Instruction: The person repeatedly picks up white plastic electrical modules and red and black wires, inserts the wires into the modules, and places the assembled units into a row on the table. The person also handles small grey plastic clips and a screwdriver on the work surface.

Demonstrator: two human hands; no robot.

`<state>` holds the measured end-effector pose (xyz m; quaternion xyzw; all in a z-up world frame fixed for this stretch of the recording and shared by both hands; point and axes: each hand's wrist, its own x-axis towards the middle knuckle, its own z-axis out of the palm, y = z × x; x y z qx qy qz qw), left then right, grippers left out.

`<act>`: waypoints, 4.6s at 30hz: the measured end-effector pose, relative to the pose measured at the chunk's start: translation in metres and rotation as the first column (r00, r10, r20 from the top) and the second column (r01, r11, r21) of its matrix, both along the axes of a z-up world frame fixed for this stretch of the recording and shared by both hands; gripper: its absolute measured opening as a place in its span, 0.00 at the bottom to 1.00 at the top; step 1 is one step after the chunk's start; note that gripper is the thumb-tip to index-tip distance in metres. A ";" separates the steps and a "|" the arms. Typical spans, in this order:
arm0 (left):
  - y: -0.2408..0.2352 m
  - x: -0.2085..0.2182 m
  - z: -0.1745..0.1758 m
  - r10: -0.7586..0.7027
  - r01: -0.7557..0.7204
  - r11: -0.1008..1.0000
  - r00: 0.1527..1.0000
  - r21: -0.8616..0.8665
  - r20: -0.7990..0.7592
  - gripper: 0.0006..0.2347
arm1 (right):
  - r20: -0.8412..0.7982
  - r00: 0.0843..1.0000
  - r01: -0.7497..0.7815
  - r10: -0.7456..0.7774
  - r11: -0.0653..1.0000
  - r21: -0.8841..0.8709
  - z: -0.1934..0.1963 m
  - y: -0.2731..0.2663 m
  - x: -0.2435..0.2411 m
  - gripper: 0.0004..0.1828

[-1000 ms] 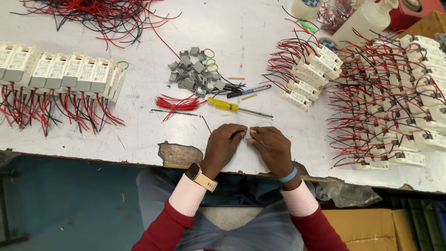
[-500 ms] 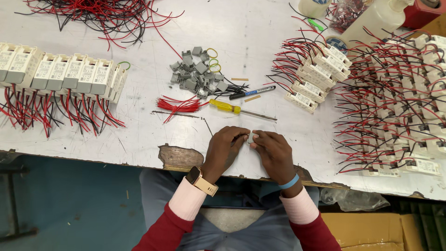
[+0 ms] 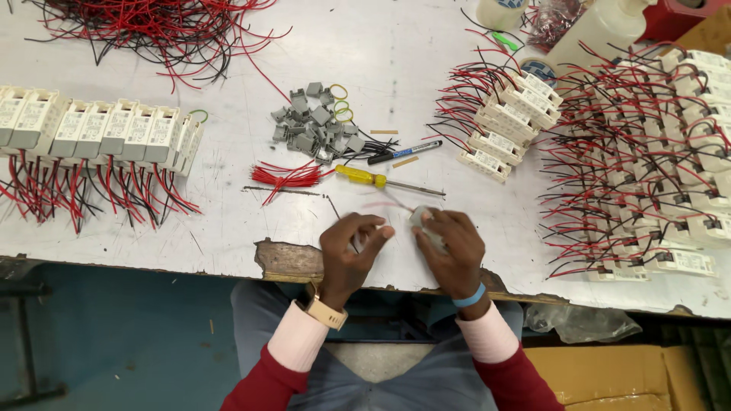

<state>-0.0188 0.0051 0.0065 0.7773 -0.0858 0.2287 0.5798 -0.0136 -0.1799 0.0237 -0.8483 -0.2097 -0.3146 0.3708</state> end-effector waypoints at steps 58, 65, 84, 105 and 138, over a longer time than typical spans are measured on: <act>-0.027 0.027 -0.034 -0.446 0.292 0.814 0.868 -0.502 -0.218 0.07 | -0.215 0.952 -0.159 0.220 0.951 0.265 -0.003 -0.002 0.005 0.16; -0.034 0.028 -0.047 -0.519 0.336 0.750 0.833 -0.569 -0.193 0.08 | -0.213 0.975 -0.026 0.067 0.981 0.190 -0.001 0.000 -0.001 0.14; -0.028 0.030 -0.047 -0.208 -0.012 0.764 0.942 -0.645 -0.263 0.09 | -0.288 0.940 -0.133 0.183 0.974 0.184 -0.009 -0.006 0.005 0.22; 0.058 0.016 0.016 -0.023 0.030 0.956 0.999 0.290 -0.029 0.22 | -0.196 0.941 -0.214 0.278 0.932 0.294 -0.025 -0.008 0.004 0.24; 0.193 0.102 0.028 0.286 -0.446 0.823 0.861 0.352 0.421 0.08 | -0.380 0.911 -0.064 0.160 0.965 0.253 -0.023 -0.006 0.012 0.08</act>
